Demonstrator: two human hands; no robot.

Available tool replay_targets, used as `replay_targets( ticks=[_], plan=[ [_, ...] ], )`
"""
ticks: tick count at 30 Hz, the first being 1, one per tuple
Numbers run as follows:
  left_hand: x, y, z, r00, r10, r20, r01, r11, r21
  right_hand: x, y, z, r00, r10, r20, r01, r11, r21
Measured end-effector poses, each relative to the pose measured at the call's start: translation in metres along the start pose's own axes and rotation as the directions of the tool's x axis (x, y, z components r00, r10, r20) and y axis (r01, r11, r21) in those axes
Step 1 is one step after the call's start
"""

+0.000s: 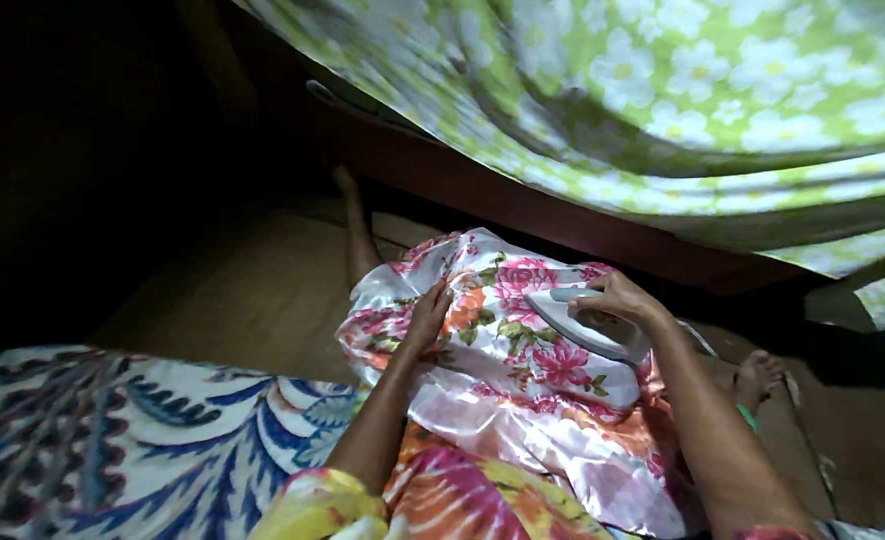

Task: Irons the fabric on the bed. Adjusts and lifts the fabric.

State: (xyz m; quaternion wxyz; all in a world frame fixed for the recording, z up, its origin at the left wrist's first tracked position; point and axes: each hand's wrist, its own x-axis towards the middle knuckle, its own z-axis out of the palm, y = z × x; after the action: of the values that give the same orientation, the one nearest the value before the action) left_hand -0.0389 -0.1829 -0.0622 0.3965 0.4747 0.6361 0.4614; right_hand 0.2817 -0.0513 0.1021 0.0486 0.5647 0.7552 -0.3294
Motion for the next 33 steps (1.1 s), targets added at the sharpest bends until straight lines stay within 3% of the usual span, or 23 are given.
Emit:
replay_targets(
  ticks=[3,7,13,21,29,33],
  plan=[
    [-0.003,-0.001,0.0,1.0,0.009,0.001,-0.009,1.0,0.018,0.017,-0.026,0.017,0.996,-0.091,-0.013,0.09,0.995,-0.052],
    [-0.005,-0.002,0.0,1.0,-0.006,0.003,0.006,0.999,0.044,0.045,-0.077,0.029,0.993,-0.094,-0.076,0.085,0.99,-0.108],
    [-0.012,-0.009,-0.001,0.999,0.042,-0.009,-0.041,0.995,0.092,0.069,-0.11,0.034,0.978,-0.096,-0.184,0.094,0.995,-0.018],
    [-0.024,-0.01,-0.018,0.998,0.027,0.061,-0.032,0.995,0.09,0.063,-0.097,0.038,0.991,-0.104,-0.088,0.109,0.993,0.053],
    [-0.044,0.009,-0.041,0.965,-0.157,0.211,0.153,0.988,0.039,-0.029,-0.055,0.051,0.959,-0.238,0.155,0.243,0.97,-0.015],
    [-0.035,0.003,-0.039,0.957,-0.133,0.259,0.134,0.991,0.013,-0.035,-0.053,0.055,0.964,-0.229,0.138,0.243,0.965,-0.096]
  ],
)
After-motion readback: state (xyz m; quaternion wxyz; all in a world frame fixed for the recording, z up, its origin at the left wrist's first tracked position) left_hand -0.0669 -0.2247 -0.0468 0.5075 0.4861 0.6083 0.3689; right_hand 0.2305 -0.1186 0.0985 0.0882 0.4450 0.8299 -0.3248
